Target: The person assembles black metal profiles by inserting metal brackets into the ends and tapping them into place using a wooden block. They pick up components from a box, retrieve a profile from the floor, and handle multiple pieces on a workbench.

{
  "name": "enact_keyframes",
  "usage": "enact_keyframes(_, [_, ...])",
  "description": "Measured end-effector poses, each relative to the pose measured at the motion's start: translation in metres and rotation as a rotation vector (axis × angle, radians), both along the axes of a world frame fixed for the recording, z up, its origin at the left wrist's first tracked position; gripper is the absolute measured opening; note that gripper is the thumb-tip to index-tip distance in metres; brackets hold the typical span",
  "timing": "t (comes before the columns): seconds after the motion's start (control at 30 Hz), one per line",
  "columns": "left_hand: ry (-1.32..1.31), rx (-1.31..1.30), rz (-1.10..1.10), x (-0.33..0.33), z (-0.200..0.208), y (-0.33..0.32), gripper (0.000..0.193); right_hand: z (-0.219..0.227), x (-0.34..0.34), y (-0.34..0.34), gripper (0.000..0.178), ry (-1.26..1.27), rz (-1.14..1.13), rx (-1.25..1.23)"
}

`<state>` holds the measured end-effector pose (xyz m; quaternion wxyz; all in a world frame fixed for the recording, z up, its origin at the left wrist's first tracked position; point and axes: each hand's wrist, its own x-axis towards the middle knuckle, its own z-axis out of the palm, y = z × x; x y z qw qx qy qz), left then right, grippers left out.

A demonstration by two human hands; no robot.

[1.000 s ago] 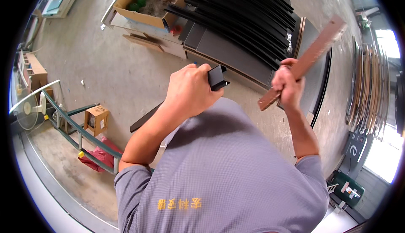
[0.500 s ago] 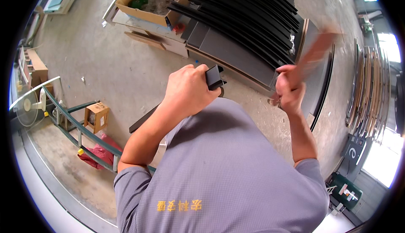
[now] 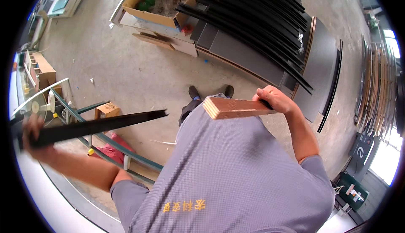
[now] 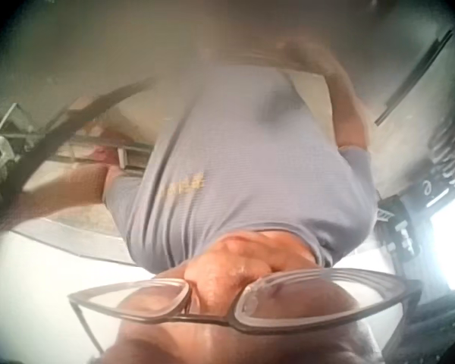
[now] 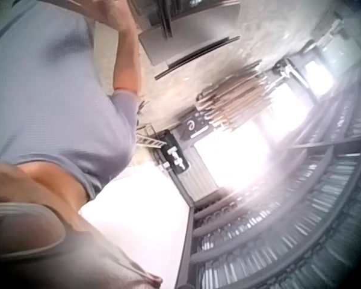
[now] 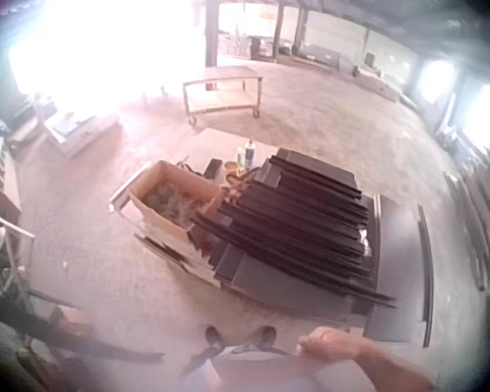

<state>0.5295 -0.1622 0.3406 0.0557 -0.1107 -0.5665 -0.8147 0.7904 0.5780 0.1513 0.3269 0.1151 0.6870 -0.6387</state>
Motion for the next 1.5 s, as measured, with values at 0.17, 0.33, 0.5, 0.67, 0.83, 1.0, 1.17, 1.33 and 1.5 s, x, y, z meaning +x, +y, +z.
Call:
enact_keyframes(0.17, [0.217,0.135,-0.479,0.072,0.083,-0.122,0.047,0.003,-0.02,-0.026,0.035,-0.167,0.011,-0.128])
enact_keyframes(0.33, [0.159,0.142,0.083,0.103,-0.003,-0.241,0.068,-0.02,-0.061,-0.051,0.082,0.157,0.04,-0.391])
enact_keyframes(0.5, [-0.01,0.23,0.231,0.07,-0.206,-0.159,0.069,-0.016,-0.121,-0.092,0.107,0.527,0.015,-0.777])
enact_keyframes(0.67, [-0.483,0.412,0.468,0.057,-0.285,0.045,0.062,-0.005,-0.129,-0.075,0.066,0.227,-0.312,-0.962])
enact_keyframes(0.83, [-1.237,0.227,-0.1,0.115,-0.437,0.099,0.058,0.032,-0.115,-0.046,0.051,0.321,-0.428,-0.493])
enact_keyframes(1.0, [-0.976,0.412,0.06,0.092,-0.419,0.166,0.035,0.062,-0.099,-0.073,0.033,0.504,-0.286,-0.046])
enact_keyframes(1.17, [-0.412,0.435,-0.462,0.01,-0.243,0.269,0.054,0.057,-0.099,-0.095,0.032,0.506,-0.082,0.188])
enact_keyframes(1.33, [-0.284,0.439,-0.678,0.013,-0.173,0.353,0.059,0.055,-0.105,-0.113,0.038,0.765,0.09,0.33])
enact_keyframes(1.5, [-0.178,0.172,-0.778,0.023,-0.179,0.409,0.057,0.058,-0.108,-0.116,0.058,0.698,0.129,0.116])
